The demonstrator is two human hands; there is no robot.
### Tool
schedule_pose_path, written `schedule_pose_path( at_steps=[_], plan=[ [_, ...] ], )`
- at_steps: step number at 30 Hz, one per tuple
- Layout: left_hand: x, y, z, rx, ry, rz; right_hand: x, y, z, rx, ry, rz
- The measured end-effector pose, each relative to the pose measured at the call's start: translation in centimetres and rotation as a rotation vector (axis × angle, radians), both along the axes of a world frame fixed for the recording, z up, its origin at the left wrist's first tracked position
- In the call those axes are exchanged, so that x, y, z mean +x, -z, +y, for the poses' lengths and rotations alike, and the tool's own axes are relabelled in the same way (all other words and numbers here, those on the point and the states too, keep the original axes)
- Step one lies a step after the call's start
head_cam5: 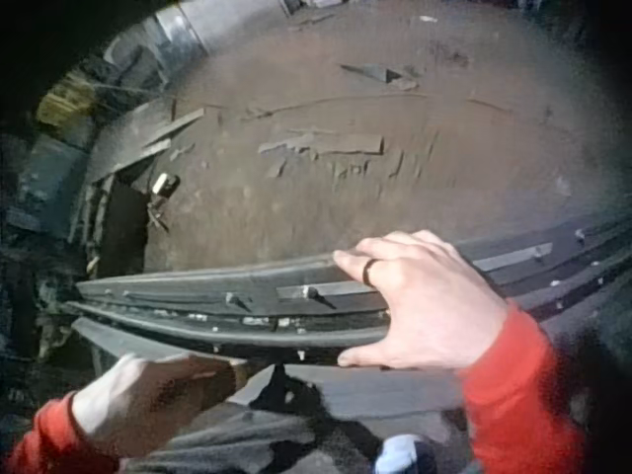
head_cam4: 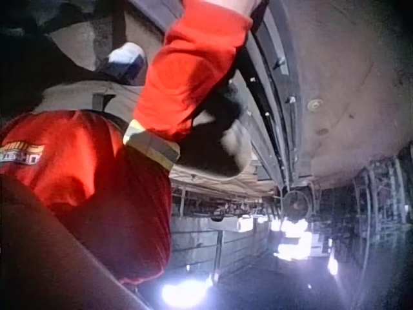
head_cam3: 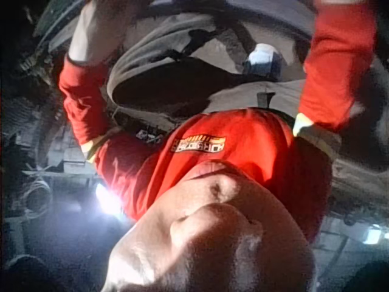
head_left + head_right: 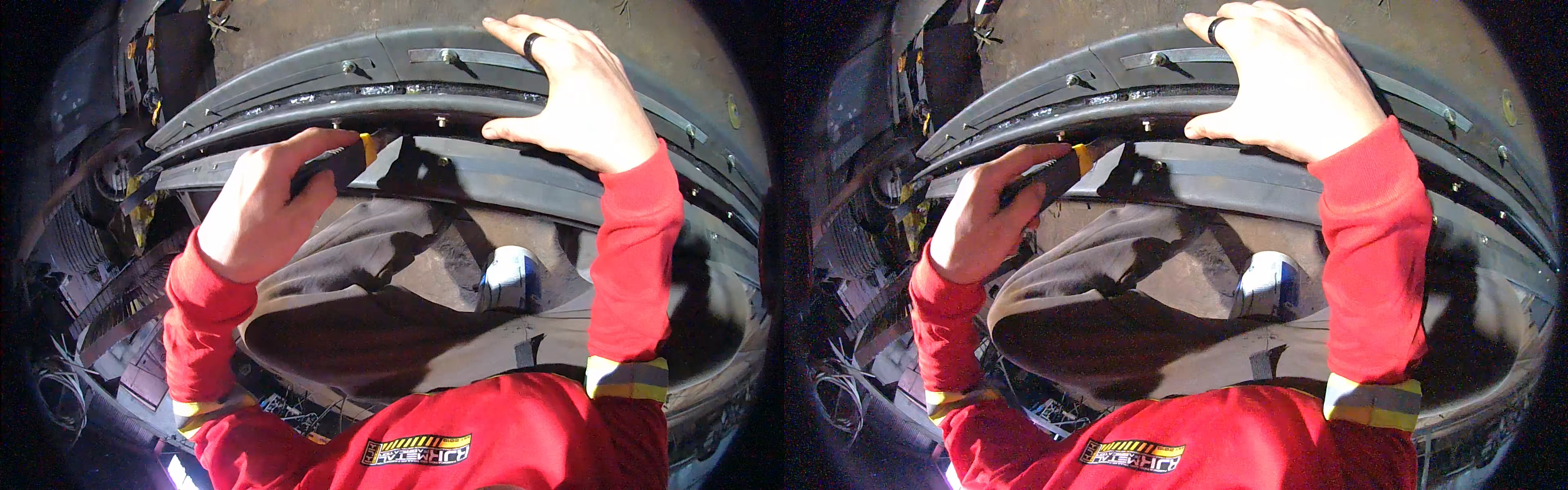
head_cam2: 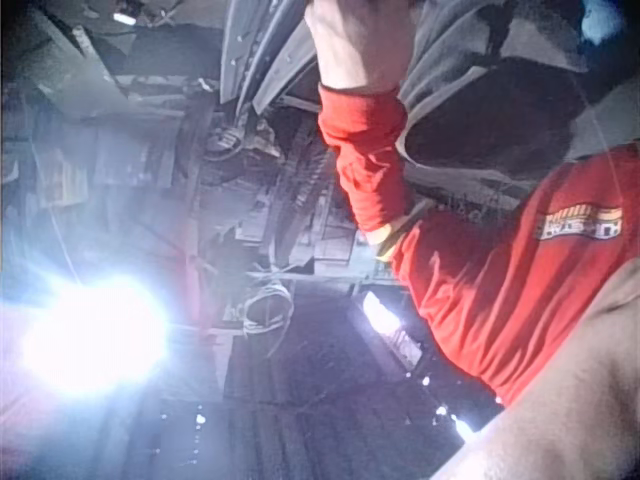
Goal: The person uses a yellow utility knife to scrape and remove old sealant or adhesive from the edge of a large, curved metal panel. The person works systematically along the seam, using the blade to lift and clear the material.
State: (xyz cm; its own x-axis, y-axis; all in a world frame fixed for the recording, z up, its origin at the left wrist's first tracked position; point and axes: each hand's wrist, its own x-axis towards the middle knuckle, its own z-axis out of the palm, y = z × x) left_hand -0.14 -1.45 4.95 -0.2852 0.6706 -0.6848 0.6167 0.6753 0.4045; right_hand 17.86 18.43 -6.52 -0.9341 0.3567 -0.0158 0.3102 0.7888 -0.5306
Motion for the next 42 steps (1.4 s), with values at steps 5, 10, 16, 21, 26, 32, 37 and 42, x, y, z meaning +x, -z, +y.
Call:
schedule_pose_path(
  at_steps=[5, 10, 16, 21, 26, 32, 37, 42],
  plan=[
    [0.2, 0.1, 0.8, -0.021, -0.027, 0.025, 0.2, 0.1, 0.1, 0.056, 0.018, -0.036],
    [0.5, -1.2, 1.2, -0.091, -0.077, 0.006, -0.3, -0.1, 0.0, 0.059, 0.026, 0.131],
    [1.8, -3.2, -0.4, -0.048, -0.092, 0.014, -0.2, -0.2, 0.7, -0.045, -0.042, -0.055],
    [2.3, -2.4, -1.8, -0.040, -0.193, 0.044, -0.5, -0.5, 1.2, -0.103, -0.120, -0.040],
    [1.0, -3.4, -2.2, -0.122, -0.305, 0.005, -1.1, -0.5, 1.5, -0.105, -0.206, -0.041],
    [-2.1, -4.9, -5.3, -0.036, -0.324, -0.031, -2.6, -0.4, 2.4, -0.218, -0.316, -0.037],
    [-4.4, -3.2, -8.0, -0.007, -0.407, -0.047, -2.8, 0.2, 2.8, -0.260, -0.342, -0.038],
    [-3.9, -2.9, -11.3, 0.151, -0.674, -0.020, -3.3, 0.2, 2.9, -0.224, -0.383, -0.072]
  ],
)
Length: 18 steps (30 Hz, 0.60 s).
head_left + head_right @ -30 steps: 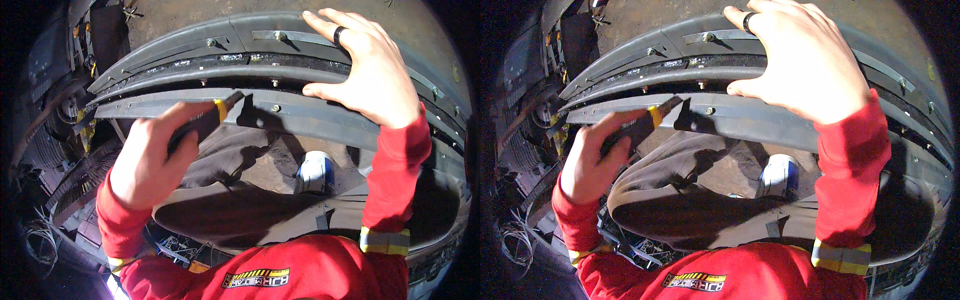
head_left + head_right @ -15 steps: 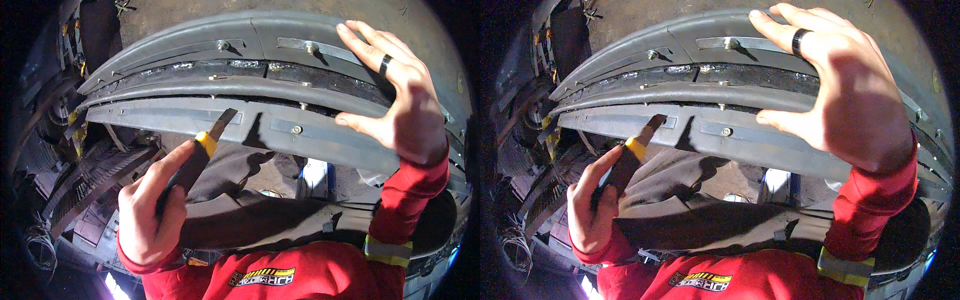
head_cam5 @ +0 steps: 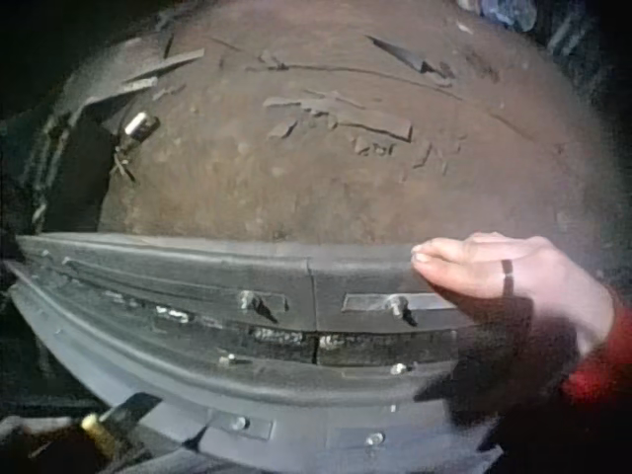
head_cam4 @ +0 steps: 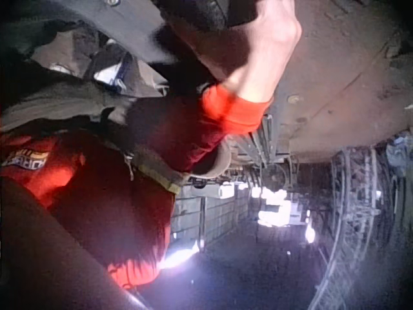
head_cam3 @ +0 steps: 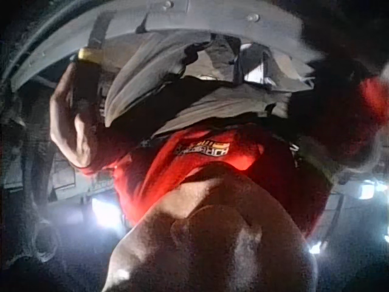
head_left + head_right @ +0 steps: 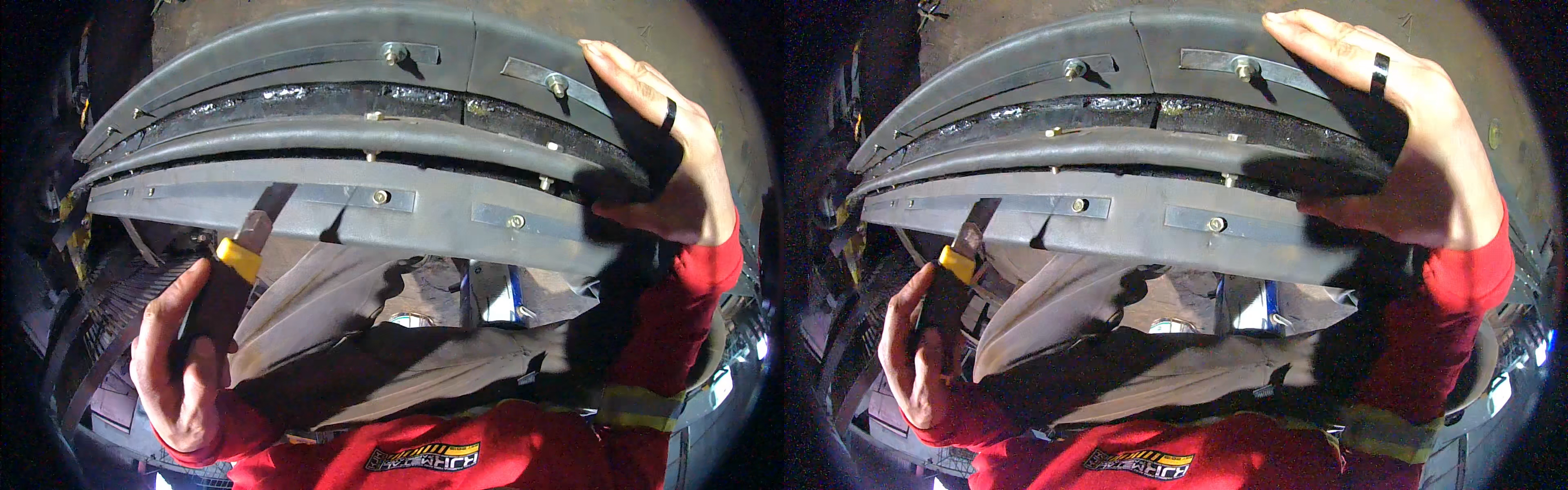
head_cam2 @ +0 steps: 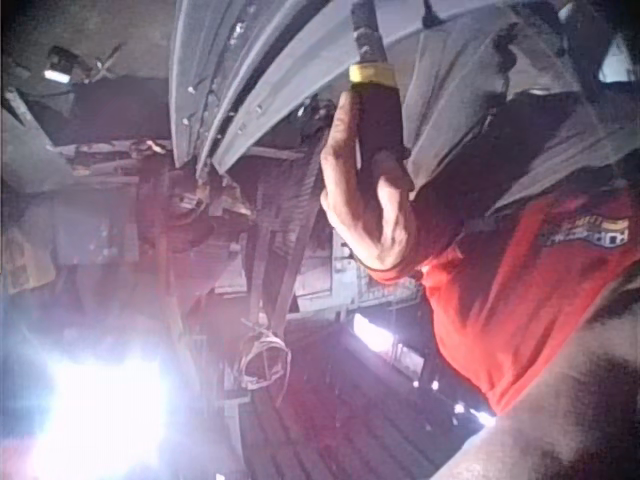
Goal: The person uses a yellow utility knife to scrape and remove old sealant or adhesive from the edge of a large, curved metal panel. The person works systematically along the seam, using the blade to lift and clear the material.
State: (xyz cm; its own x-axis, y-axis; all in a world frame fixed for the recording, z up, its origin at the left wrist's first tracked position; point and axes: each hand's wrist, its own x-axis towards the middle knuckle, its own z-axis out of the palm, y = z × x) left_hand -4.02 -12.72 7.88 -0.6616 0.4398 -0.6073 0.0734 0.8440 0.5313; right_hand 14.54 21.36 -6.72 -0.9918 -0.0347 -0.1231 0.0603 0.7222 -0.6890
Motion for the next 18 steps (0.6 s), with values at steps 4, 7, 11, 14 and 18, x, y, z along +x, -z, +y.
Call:
schedule_pose_path(
  at_steps=[4, 7, 11, 14, 18],
  plan=[
    [-0.2, 0.1, -0.2, 0.026, 0.008, 0.097, 0.7, -0.7, -0.1, 0.067, 0.050, -0.022],
    [1.4, 0.0, -1.7, 0.190, -0.130, 0.401, 0.3, -0.2, -2.9, 0.235, 0.132, 0.058],
    [0.1, 1.9, 0.0, 0.359, -0.125, 0.578, 2.0, -0.9, -5.0, 0.526, 0.267, 0.073],
    [0.4, 1.2, 0.0, 0.377, -0.144, 0.592, 1.6, -0.6, -4.8, 0.564, 0.222, 0.162],
    [0.5, 0.6, 0.6, 0.383, -0.142, 0.626, 1.3, 0.0, -4.8, 0.554, 0.245, 0.190]
  ],
)
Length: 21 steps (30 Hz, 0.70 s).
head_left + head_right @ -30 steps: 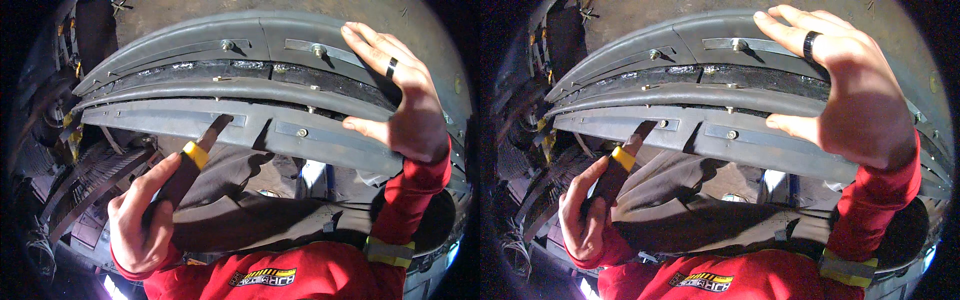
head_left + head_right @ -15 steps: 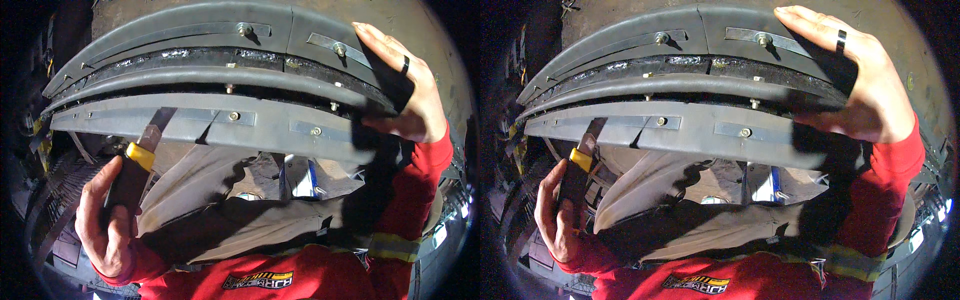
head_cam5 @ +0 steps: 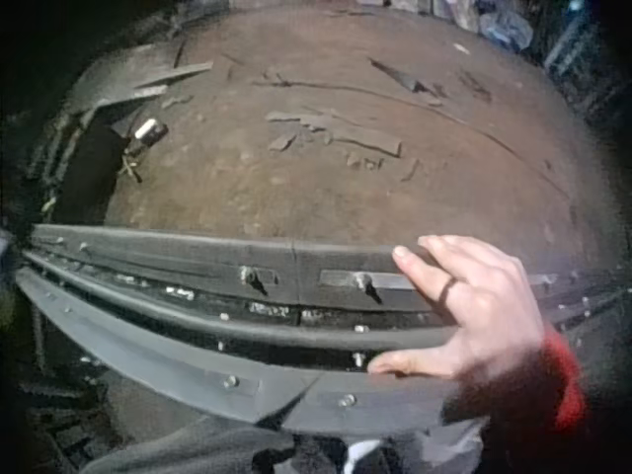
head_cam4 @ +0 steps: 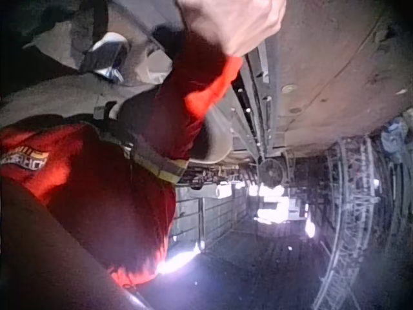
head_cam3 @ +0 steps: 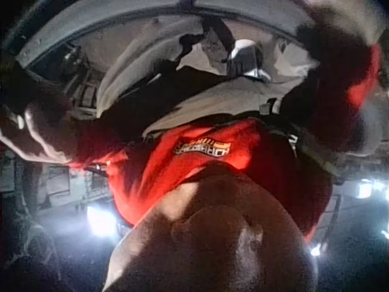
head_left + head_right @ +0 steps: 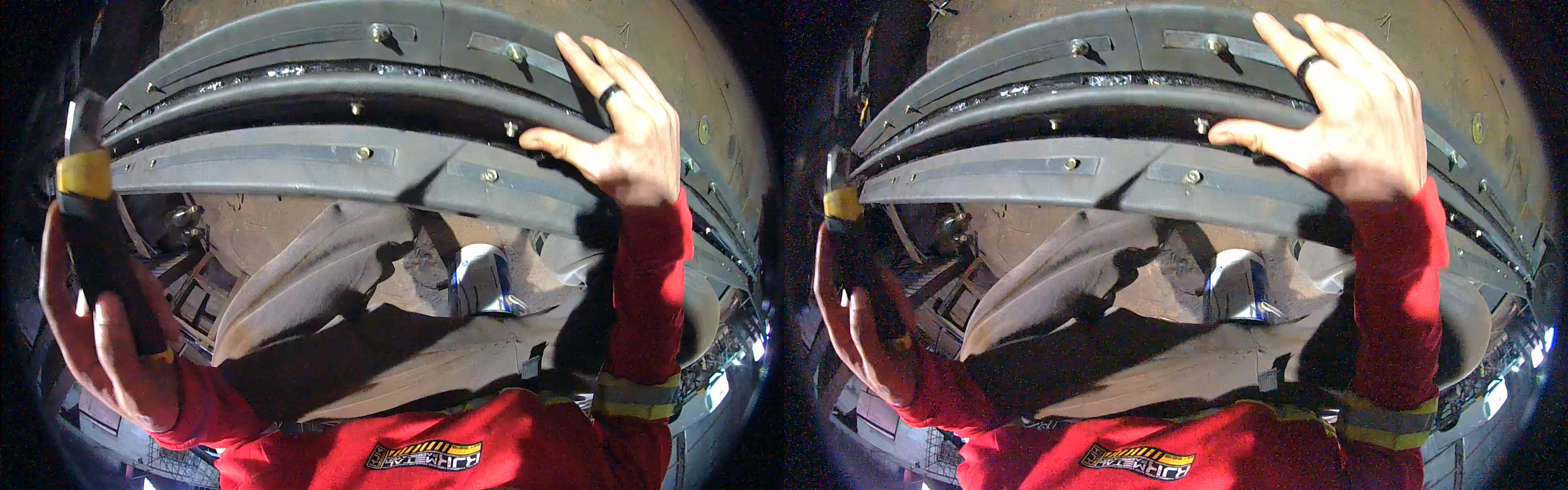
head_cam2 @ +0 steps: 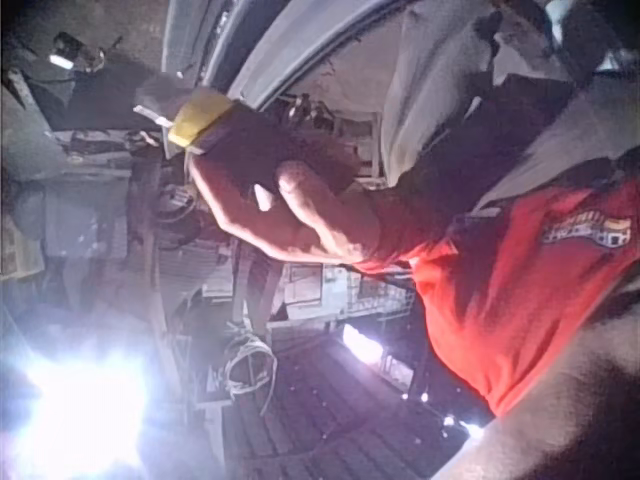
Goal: The person uses a yellow utility knife to scrape and remove old sealant or adhesive from the edge of a large, curved metal panel. The person works systematically along the seam, using the blade to lift and clear the material.
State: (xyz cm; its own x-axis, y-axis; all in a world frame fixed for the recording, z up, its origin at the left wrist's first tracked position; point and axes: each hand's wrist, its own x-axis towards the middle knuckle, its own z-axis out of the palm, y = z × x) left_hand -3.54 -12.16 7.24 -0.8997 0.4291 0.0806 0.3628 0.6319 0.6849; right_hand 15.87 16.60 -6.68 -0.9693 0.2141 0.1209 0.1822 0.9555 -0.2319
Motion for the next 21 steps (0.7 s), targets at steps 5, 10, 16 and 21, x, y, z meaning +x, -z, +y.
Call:
schedule_pose_path(
  at_steps=[5, 10, 16, 21],
  plan=[
    [0.8, -1.0, 1.0, -0.006, 0.025, 0.045, -0.9, -0.2, 0.4, -0.027, -0.019, 0.013],
    [2.1, -1.5, 1.4, -0.091, 0.077, 0.023, -1.1, 0.4, -0.1, -0.069, 0.040, 0.005],
    [2.3, -2.0, 1.6, -0.234, 0.175, -0.190, -0.9, -0.1, 0.4, -0.118, 0.115, -0.149],
    [1.9, -2.8, 0.5, -0.285, 0.178, -0.260, -1.8, -0.5, 0.9, -0.228, 0.097, -0.205]
  ],
)
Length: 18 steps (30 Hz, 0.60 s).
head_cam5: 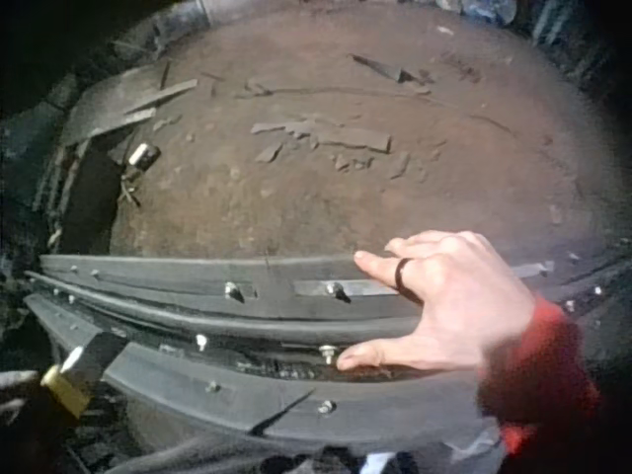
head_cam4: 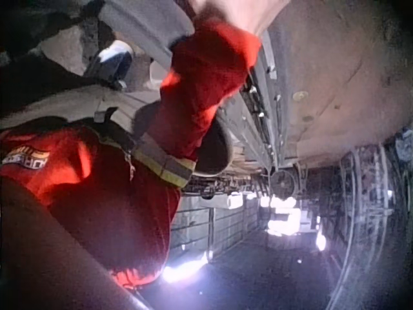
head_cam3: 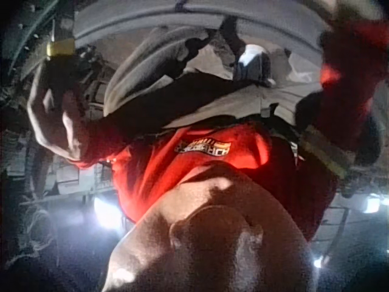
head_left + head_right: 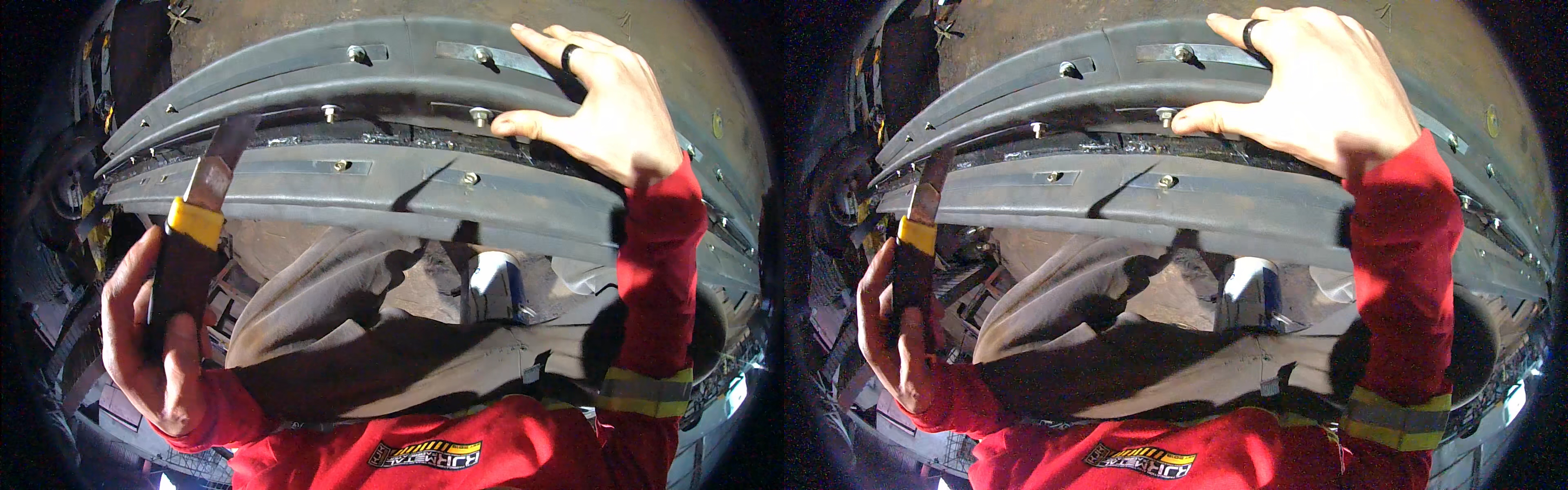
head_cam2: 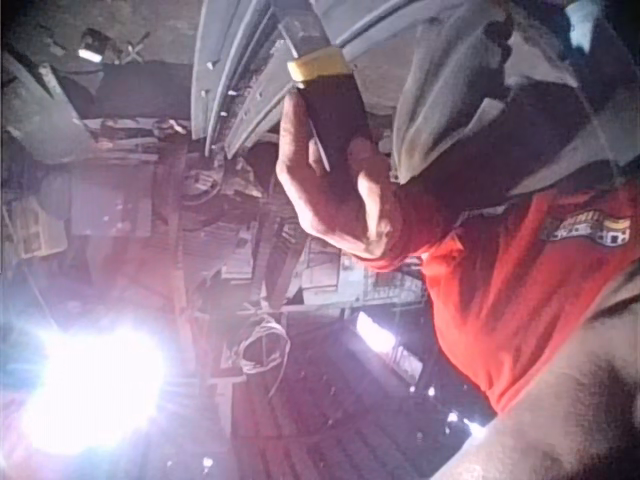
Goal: The person uses a yellow utility knife to scrape and remove old sealant or adhesive from the edge of a large, curved metal panel. The person works systematically along the seam, using the blade to lift and clear the material.
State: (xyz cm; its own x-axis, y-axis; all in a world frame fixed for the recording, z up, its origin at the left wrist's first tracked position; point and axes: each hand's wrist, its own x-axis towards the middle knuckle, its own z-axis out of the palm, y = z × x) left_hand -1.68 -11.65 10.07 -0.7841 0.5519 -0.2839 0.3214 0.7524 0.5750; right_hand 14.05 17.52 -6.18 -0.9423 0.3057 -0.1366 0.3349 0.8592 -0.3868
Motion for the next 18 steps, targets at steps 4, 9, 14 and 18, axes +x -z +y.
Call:
schedule_pose_path(
  at_steps=[4, 9, 14, 18],
  plan=[
    [-0.7, 0.3, 0.3, 0.023, -0.009, -0.028, 0.3, 0.5, 1.6, -0.042, -0.070, 0.046],
    [-1.8, 1.7, -0.7, -0.057, -0.059, -0.106, 0.9, 1.0, 1.4, -0.066, -0.111, 0.072],
    [-3.0, 2.5, -1.7, -0.129, -0.113, -0.140, 0.3, 0.6, 1.6, -0.233, -0.112, 0.039],
    [-4.3, 2.7, -1.9, -0.231, -0.011, -0.127, 1.0, 1.9, 1.2, -0.462, -0.031, 0.175]
  ],
)
